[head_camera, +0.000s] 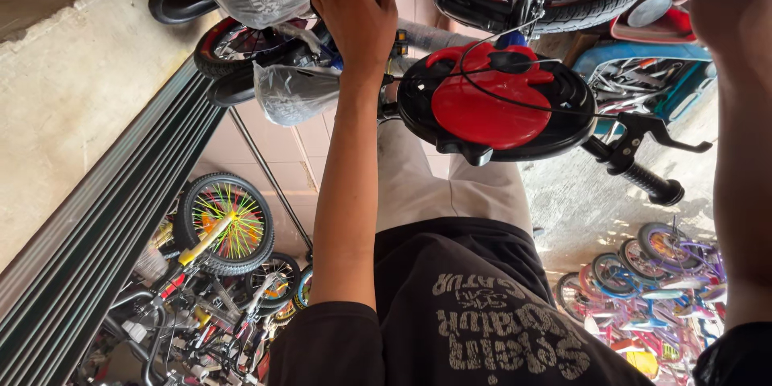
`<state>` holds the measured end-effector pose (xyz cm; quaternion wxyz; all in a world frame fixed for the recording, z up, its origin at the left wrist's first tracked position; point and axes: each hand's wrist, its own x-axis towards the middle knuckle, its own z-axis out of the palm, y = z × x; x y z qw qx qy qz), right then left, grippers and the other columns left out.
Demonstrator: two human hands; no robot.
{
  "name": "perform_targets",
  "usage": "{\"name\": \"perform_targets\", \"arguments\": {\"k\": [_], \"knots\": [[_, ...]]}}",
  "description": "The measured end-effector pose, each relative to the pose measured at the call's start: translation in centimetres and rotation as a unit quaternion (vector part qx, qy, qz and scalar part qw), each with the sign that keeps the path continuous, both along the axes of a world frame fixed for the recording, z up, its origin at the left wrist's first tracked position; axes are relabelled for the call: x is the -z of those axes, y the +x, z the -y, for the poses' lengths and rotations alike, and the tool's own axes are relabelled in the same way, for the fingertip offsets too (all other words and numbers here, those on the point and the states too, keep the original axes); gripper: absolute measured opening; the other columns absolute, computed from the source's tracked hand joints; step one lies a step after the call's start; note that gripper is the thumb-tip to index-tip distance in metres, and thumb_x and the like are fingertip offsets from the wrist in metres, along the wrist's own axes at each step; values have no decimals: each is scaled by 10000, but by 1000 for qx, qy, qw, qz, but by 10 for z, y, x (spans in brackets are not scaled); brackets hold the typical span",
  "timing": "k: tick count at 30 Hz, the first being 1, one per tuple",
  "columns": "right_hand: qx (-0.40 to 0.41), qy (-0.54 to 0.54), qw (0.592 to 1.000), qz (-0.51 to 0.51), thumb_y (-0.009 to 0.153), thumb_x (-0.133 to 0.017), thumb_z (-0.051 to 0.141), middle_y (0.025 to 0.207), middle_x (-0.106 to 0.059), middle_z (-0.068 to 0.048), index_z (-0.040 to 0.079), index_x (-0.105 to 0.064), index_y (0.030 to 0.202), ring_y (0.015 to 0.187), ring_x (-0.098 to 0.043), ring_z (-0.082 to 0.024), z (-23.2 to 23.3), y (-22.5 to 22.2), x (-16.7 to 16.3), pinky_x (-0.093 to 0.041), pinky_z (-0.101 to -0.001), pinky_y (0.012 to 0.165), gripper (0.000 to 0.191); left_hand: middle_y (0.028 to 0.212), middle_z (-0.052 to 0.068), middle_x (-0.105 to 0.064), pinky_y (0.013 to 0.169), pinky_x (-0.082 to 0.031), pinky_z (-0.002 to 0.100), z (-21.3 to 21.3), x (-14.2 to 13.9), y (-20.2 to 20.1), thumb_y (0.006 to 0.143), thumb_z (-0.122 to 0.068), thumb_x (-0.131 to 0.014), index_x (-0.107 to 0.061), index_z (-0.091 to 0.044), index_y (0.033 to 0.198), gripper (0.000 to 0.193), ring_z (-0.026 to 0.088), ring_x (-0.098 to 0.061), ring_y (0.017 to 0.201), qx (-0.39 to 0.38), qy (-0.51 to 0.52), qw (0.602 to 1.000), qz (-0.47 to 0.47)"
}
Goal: The person assembles and adjusts a red children's balance bike in a shop, using a hex key to tighten bolts on the handlebar and seat area while steadying the bike with the other hand. They turn the bike, reposition it, and briefly walk across the shop before resuming tightening.
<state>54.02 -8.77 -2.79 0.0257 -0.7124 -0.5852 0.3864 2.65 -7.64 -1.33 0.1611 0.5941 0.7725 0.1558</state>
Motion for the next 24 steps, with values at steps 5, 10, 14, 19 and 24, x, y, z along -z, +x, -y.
{"name": "perform_targets", "arguments": {"k": [5,10,14,19,24], "knots": [[-98,27,986,-132,1245,-488,79,1179,-707,-203,-54,-606,1220,1049,-718,-259,-8,-6,-34,-590,-353,950,179,1549,261,-373,1120,-408,604,1,1,-2,907,-177,-766,-352,-58,1513,743,478,-384,1448,8,3,1000,-4],[-258,120,956,-76,1261,-477,50,1279,-668,-239,10,-541,1178,1165,-719,-314,-10,-14,-64,-605,-362,1041,113,1527,254,-398,1146,-404,606,4,6,-2,943,-189,-772,-374,-68,1488,686,483,-389,1449,17,13,1000,-5],[-228,119,958,-125,1228,-380,-43,1181,-673,-275,-112,-510,1374,1101,-710,-327,-11,-18,-70,-605,-377,1030,207,1502,266,-419,1110,-418,602,4,10,-3,925,-186,-771,-393,-46,1468,676,482,-417,1413,15,19,1000,-10],[-178,82,975,-106,1229,-376,-30,1163,-670,-266,-107,-512,1359,1085,-709,-318,-12,-19,-58,-600,-373,1008,203,1447,233,-463,1100,-432,599,-1,14,-10,960,-240,-796,-431,-77,1403,597,460,-456,1398,24,-28,999,-22],[-149,62,982,-101,1230,-373,-18,1146,-668,-256,-102,-514,1343,1070,-709,-309,-10,-17,-47,-595,-369,986,200,1509,271,-398,1119,-422,604,-3,14,-12,938,-228,-790,-356,-46,1486,722,485,-415,1410,39,25,999,-23]]}}
